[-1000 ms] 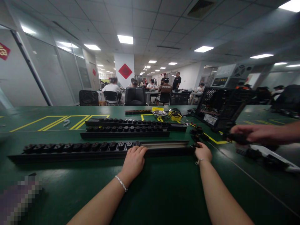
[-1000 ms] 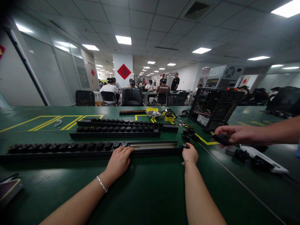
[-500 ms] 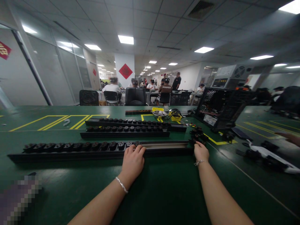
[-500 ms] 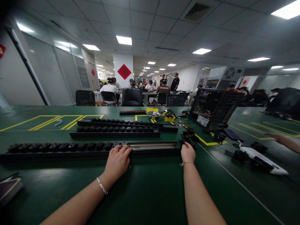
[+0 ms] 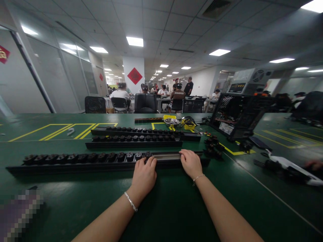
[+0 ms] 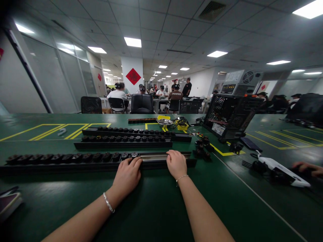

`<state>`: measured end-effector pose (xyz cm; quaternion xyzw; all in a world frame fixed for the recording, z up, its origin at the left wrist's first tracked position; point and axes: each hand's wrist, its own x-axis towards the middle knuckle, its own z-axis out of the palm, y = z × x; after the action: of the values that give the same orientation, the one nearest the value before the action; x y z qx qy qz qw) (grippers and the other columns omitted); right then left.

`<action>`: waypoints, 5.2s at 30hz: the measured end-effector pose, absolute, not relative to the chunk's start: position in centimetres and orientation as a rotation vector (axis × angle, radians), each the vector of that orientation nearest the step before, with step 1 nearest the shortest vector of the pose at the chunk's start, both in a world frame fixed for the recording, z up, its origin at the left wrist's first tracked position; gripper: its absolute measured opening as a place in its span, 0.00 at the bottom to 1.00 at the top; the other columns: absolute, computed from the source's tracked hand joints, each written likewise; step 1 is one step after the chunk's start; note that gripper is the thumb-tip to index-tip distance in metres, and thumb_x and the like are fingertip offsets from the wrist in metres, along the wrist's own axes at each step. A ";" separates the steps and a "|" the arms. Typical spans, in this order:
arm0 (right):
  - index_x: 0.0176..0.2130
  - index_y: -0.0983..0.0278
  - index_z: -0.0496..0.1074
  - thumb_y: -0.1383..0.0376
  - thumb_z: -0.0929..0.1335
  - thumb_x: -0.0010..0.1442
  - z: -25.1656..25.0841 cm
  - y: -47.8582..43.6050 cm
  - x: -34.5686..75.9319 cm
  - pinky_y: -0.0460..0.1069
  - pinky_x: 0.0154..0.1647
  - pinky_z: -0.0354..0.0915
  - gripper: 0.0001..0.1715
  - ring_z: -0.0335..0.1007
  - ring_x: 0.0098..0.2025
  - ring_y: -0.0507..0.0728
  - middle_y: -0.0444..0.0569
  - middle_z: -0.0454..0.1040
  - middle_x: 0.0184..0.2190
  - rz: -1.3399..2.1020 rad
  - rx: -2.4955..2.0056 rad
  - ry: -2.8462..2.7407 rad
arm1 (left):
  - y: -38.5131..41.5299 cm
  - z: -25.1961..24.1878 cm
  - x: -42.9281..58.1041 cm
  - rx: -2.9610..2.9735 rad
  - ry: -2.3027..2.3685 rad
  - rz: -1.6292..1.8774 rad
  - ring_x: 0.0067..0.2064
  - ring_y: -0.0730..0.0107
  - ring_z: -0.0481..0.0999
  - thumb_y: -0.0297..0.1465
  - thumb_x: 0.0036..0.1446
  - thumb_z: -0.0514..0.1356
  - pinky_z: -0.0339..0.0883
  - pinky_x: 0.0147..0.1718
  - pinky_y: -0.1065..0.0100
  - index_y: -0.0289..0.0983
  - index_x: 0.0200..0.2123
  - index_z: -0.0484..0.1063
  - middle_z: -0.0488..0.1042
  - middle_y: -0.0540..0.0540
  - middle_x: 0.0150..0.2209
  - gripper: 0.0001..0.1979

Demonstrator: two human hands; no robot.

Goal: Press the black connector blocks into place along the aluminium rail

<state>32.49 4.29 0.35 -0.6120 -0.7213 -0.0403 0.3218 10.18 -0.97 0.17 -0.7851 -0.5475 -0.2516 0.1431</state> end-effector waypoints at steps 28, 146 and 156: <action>0.43 0.61 0.71 0.68 0.59 0.56 0.6 2.9 29.6 0.54 0.54 0.54 0.18 0.63 0.50 0.56 0.48 0.72 0.46 -0.079 -1.369 -2.071 | -0.7 0.4 10.2 -2.440 -1.422 -0.807 0.50 0.58 0.64 0.25 0.50 0.54 0.56 0.53 0.56 0.36 0.47 0.65 0.68 0.42 0.49 0.19; 0.40 0.61 0.71 0.67 0.62 0.54 1.7 3.5 31.3 0.49 0.45 0.59 0.14 0.66 0.39 0.53 0.46 0.74 0.36 -0.083 -1.324 -2.375 | 0.4 -1.0 9.6 -2.396 -1.383 -0.887 0.49 0.60 0.66 0.22 0.51 0.51 0.62 0.51 0.56 0.34 0.47 0.62 0.68 0.41 0.45 0.18; 0.31 0.62 0.72 0.62 0.63 0.54 0.6 3.3 30.3 0.54 0.52 0.56 0.09 0.61 0.51 0.58 0.51 0.70 0.46 -0.090 -1.368 -1.944 | 0.5 -1.0 9.9 -2.387 -1.392 -0.888 0.48 0.60 0.66 0.22 0.51 0.50 0.61 0.51 0.56 0.35 0.46 0.62 0.68 0.41 0.45 0.17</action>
<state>30.31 3.34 0.64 -0.5338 -0.7585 -0.0350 0.3722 9.86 0.49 -1.02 -0.8166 -0.4762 -0.3036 0.1193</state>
